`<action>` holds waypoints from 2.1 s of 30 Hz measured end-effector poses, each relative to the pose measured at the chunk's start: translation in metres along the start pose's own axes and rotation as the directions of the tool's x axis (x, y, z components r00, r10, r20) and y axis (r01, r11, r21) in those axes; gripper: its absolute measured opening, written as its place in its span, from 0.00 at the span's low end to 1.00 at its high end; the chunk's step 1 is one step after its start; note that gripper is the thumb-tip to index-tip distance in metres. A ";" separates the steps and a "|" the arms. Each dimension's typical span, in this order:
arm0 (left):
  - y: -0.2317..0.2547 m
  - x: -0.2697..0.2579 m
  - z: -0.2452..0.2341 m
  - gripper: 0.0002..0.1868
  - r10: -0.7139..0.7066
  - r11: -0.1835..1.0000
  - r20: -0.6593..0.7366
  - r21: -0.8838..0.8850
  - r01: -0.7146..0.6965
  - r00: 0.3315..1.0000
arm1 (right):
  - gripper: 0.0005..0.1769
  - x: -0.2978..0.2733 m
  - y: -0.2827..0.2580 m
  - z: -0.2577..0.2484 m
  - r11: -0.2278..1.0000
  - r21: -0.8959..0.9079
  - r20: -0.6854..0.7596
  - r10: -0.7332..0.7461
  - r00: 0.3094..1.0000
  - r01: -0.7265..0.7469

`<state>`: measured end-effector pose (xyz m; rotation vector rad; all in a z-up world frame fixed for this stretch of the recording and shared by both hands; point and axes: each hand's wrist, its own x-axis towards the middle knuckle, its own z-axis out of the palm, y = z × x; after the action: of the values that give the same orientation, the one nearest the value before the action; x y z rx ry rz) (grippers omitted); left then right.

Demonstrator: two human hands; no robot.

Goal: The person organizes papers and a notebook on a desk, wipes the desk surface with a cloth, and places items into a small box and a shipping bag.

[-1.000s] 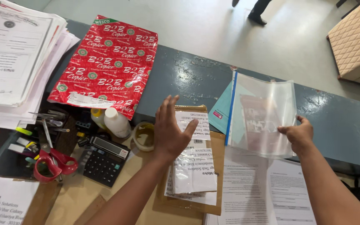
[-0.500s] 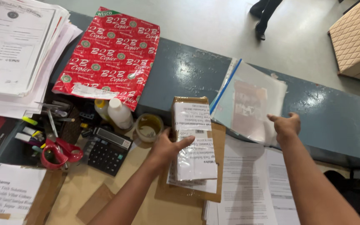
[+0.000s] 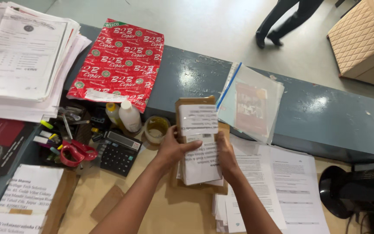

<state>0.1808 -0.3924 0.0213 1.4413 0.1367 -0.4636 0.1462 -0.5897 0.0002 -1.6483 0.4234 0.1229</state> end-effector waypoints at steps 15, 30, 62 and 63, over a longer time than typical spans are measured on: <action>0.018 -0.005 0.005 0.62 0.420 0.800 0.189 0.384 -0.460 0.888 | 0.39 -0.001 -0.018 -0.041 0.949 -0.276 0.261 -0.082 0.962 0.156; 0.068 0.112 -0.046 0.52 0.240 0.761 -0.169 0.644 -0.077 0.956 | 0.32 0.152 -0.091 0.072 0.984 0.007 -0.020 0.177 0.984 -0.177; -0.032 -0.055 0.024 0.37 -0.142 0.801 -0.217 0.548 0.241 0.966 | 0.43 -0.051 0.012 -0.012 0.901 -0.343 -0.344 0.144 0.928 -0.267; -0.014 -0.063 0.024 0.38 -0.174 0.778 -0.212 0.569 0.266 0.962 | 0.44 -0.062 0.002 -0.013 0.896 -0.340 -0.329 0.172 0.928 -0.286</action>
<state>0.1141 -0.4029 0.0346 2.0992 0.3040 -0.6264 0.0860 -0.5904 0.0205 -2.0068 0.8692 0.1478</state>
